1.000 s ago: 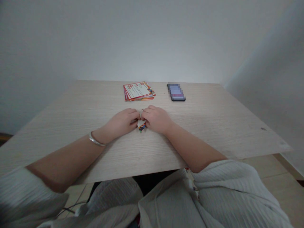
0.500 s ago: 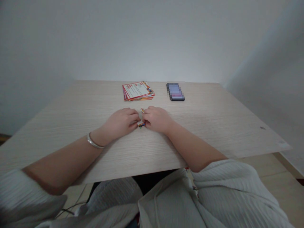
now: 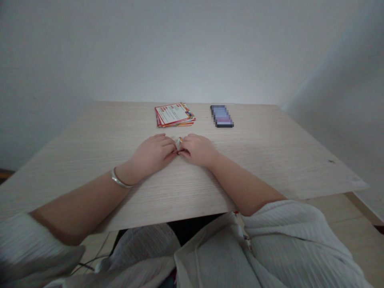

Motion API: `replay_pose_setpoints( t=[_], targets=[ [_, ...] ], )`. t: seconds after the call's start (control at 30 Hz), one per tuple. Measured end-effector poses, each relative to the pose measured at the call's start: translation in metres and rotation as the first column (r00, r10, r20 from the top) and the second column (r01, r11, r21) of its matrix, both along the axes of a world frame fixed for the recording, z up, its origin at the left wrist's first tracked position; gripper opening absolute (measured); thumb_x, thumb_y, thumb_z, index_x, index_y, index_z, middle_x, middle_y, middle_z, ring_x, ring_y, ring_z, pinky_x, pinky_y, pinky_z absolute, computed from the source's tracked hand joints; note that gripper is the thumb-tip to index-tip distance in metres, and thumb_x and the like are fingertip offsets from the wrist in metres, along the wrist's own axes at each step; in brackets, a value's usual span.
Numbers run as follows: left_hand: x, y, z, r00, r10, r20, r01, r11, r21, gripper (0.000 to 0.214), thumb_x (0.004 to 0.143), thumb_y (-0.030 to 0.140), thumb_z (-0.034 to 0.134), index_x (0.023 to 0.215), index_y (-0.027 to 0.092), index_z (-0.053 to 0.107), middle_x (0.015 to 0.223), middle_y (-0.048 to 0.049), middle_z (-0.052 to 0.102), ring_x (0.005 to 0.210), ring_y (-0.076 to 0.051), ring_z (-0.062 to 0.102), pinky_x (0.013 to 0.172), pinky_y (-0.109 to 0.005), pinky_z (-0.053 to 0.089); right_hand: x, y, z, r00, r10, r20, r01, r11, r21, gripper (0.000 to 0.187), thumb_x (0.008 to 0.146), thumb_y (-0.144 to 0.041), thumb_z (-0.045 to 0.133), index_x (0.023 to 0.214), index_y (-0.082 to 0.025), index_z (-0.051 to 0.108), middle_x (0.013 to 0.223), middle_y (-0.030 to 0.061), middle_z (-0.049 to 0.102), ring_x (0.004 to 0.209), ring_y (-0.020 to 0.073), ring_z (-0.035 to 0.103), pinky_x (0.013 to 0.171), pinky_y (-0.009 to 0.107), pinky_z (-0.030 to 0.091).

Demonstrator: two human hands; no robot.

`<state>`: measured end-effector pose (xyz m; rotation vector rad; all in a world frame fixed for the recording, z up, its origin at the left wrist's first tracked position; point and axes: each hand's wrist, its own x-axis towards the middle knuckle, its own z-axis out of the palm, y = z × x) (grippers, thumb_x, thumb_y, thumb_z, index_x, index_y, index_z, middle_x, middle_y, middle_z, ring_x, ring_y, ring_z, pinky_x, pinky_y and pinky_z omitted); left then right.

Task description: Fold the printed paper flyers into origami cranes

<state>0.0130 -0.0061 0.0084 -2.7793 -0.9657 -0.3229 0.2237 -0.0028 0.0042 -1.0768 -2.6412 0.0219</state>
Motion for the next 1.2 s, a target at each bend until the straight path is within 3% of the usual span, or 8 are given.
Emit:
replay_pose_setpoints(
  t=[0.2, 0.37, 0.53, 0.67, 0.73, 0.83, 1.07, 1.2],
  targets=[
    [-0.002, 0.005, -0.010, 0.994, 0.014, 0.112, -0.009, 0.999, -0.044, 0.026, 0.102, 0.019, 0.052, 0.111, 0.009, 0.075, 0.126, -0.0185, 0.075, 0.138, -0.034, 0.060, 0.115, -0.051, 0.052, 0.000, 0.007, -0.007, 0.998, 0.008, -0.064, -0.008, 1.000, -0.009, 0.023, 0.101, -0.027, 0.060, 0.098, -0.012, 0.078, 0.101, 0.0151, 0.078, 0.099, 0.0260, 0.066, 0.093, 0.039, 0.050],
    [-0.003, 0.010, -0.014, 0.975, 0.083, 0.205, -0.047, 0.984, -0.173, 0.022, 0.098, 0.019, 0.054, 0.107, 0.012, 0.073, 0.126, -0.0176, 0.073, 0.127, -0.030, 0.065, 0.115, -0.047, 0.052, -0.001, 0.013, -0.013, 0.994, -0.028, -0.103, 0.023, 0.999, -0.047, 0.025, 0.101, -0.026, 0.060, 0.089, -0.012, 0.076, 0.096, 0.0155, 0.078, 0.096, 0.0253, 0.068, 0.094, 0.039, 0.049],
    [-0.004, 0.012, -0.015, 0.939, 0.154, 0.309, -0.054, 0.949, -0.310, 0.020, 0.097, 0.021, 0.050, 0.090, 0.016, 0.068, 0.100, -0.0115, 0.074, 0.105, -0.025, 0.069, 0.103, -0.045, 0.056, -0.005, 0.012, -0.013, 0.949, -0.180, -0.260, 0.134, 0.973, -0.185, 0.010, 0.095, -0.026, 0.069, 0.096, -0.017, 0.073, 0.092, 0.0076, 0.078, 0.088, 0.0208, 0.068, 0.082, 0.033, 0.047],
    [-0.003, 0.011, -0.015, 0.894, 0.258, 0.368, -0.104, 0.915, -0.389, 0.017, 0.096, 0.026, 0.055, 0.083, 0.019, 0.064, 0.096, -0.0107, 0.075, 0.122, -0.031, 0.067, 0.106, -0.049, 0.054, -0.008, 0.010, -0.011, 0.888, -0.304, -0.345, 0.186, 0.923, -0.336, 0.007, 0.090, -0.022, 0.075, 0.096, -0.018, 0.074, 0.090, 0.0041, 0.079, 0.081, 0.0168, 0.069, 0.075, 0.028, 0.046],
    [-0.002, 0.012, -0.017, 0.843, 0.350, 0.408, -0.145, 0.879, -0.454, 0.008, 0.093, 0.026, 0.061, 0.090, 0.019, 0.063, 0.099, -0.0104, 0.076, 0.116, -0.031, 0.071, 0.100, -0.048, 0.057, -0.009, 0.010, -0.012, 0.872, -0.342, -0.350, 0.209, 0.907, -0.366, 0.005, 0.089, -0.022, 0.076, 0.093, -0.018, 0.074, 0.090, 0.0041, 0.079, 0.079, 0.0161, 0.069, 0.073, 0.028, 0.046],
    [-0.001, 0.014, -0.022, 0.761, 0.443, 0.474, -0.156, 0.834, -0.529, 0.023, 0.089, 0.027, 0.069, 0.107, 0.019, 0.057, 0.109, -0.0121, 0.077, 0.103, -0.027, 0.075, 0.088, -0.043, 0.060, -0.010, 0.012, -0.014, 0.856, -0.374, -0.357, 0.225, 0.891, -0.394, 0.005, 0.088, -0.021, 0.078, 0.092, -0.019, 0.075, 0.088, 0.0030, 0.080, 0.076, 0.0151, 0.070, 0.071, 0.027, 0.047],
    [0.000, 0.015, -0.024, 0.775, 0.388, 0.499, -0.122, 0.866, -0.485, 0.029, 0.087, 0.019, 0.070, 0.110, 0.021, 0.052, 0.106, -0.0106, 0.079, 0.101, -0.026, 0.077, 0.087, -0.041, 0.061, -0.014, 0.010, -0.018, 0.818, -0.438, -0.373, 0.281, 0.870, -0.406, 0.019, 0.088, -0.023, 0.077, 0.103, -0.020, 0.066, 0.091, 0.0041, 0.080, 0.075, 0.0163, 0.071, 0.069, 0.028, 0.049],
    [-0.001, 0.012, -0.019, 0.819, 0.357, 0.450, -0.148, 0.888, -0.436, 0.023, 0.089, 0.020, 0.068, 0.109, 0.020, 0.056, 0.111, -0.0121, 0.079, 0.102, -0.026, 0.076, 0.093, -0.045, 0.059, -0.014, 0.008, -0.020, 0.826, -0.391, -0.406, 0.243, 0.897, -0.370, 0.024, 0.088, -0.018, 0.074, 0.107, -0.021, 0.060, 0.091, 0.0034, 0.078, 0.078, 0.0168, 0.071, 0.071, 0.028, 0.049]
  ],
)
